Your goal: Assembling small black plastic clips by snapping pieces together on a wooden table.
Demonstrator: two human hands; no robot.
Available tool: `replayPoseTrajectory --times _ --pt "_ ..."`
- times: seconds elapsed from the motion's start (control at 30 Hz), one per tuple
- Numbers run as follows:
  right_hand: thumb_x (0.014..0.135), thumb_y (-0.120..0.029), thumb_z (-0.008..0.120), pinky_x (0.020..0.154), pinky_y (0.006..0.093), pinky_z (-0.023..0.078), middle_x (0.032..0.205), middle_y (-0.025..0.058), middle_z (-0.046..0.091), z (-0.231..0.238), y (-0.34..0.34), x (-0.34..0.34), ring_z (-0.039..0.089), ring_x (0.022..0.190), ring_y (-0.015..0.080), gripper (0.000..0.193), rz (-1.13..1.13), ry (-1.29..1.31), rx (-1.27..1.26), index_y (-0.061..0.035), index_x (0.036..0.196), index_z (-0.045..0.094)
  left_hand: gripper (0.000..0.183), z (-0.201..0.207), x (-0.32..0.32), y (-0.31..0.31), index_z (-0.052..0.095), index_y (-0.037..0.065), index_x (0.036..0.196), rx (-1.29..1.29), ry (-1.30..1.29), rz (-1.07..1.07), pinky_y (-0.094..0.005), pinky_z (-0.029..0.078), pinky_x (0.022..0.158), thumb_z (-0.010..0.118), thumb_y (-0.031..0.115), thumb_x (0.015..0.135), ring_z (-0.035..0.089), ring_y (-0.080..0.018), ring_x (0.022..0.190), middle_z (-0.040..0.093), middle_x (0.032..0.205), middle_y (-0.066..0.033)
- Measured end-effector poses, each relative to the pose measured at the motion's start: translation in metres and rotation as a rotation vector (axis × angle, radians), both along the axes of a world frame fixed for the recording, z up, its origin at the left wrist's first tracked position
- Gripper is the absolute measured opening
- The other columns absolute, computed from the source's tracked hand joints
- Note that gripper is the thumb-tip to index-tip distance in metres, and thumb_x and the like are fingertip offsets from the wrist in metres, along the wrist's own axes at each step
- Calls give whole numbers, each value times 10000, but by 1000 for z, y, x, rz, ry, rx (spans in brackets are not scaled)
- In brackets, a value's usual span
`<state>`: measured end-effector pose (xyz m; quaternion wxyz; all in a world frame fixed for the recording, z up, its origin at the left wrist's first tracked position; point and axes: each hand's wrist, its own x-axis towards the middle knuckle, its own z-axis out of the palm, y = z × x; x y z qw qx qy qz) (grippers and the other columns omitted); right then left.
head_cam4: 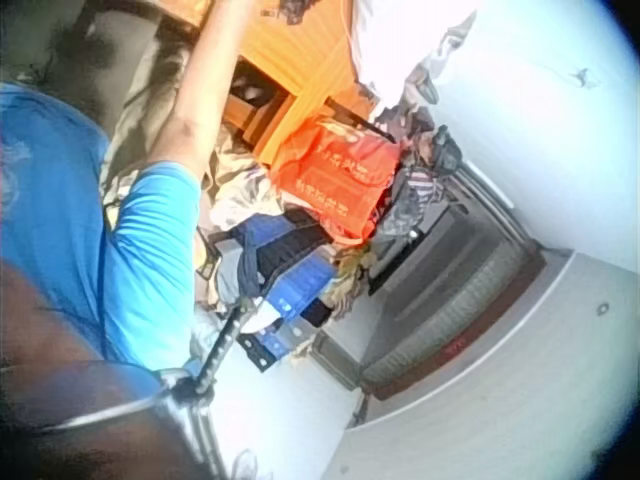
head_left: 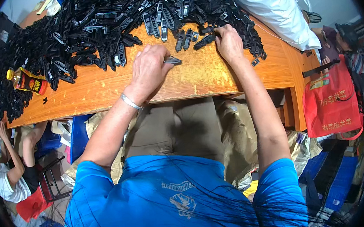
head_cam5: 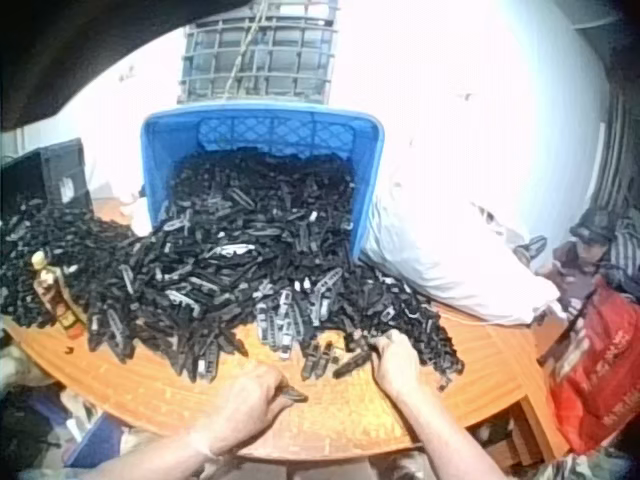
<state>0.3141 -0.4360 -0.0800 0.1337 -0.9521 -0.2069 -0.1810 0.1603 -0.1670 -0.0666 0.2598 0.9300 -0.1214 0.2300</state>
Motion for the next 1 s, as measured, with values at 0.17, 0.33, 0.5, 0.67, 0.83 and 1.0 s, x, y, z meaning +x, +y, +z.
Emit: replayPoseTrajectory --times 0.17,0.33,0.5,0.67,0.83,1.0 --pt "873 -34 806 962 467 567 1132 185 670 6 -5 -39 687 1069 406 286 99 91 176 -53 1157 773 326 -4 -16 -6 668 39 935 -112 70 -4 -463 515 822 916 158 761 646 -358 952 693 935 -131" --pt "854 -34 828 965 446 572 1183 221 710 20 -10 -66 713 1102 393 301 19 141 210 -29 1150 772 347 -5 -25 -6 673 40 954 -154 98 -36 -453 510 849 926 157 746 634 -347 967 686 951 -122" --pt "921 -94 804 907 395 598 1108 223 778 40 3 -102 772 1014 357 344 110 384 238 2 1245 741 321 -13 -29 -2 720 44 1018 -195 16 -50 -445 511 860 902 135 769 632 -345 964 677 932 -117" --pt "943 -67 746 871 448 596 1083 218 759 41 21 -139 743 1004 414 317 384 279 163 -32 1257 731 193 -13 -34 -3 742 45 948 -152 20 -21 -453 510 856 858 91 801 629 -353 958 673 946 -124" --pt "920 -41 676 798 502 579 928 198 678 32 28 -135 704 891 427 231 429 162 -43 -39 1145 727 184 -14 -40 0 746 41 962 -142 1 -46 -454 508 851 842 74 808 627 -354 963 669 956 -130" --pt "915 -90 738 794 481 583 995 178 690 38 39 -144 711 913 405 228 464 172 101 -45 1139 734 196 -12 -51 6 755 38 983 -147 24 -63 -453 508 848 839 67 809 628 -354 963 669 956 -129"
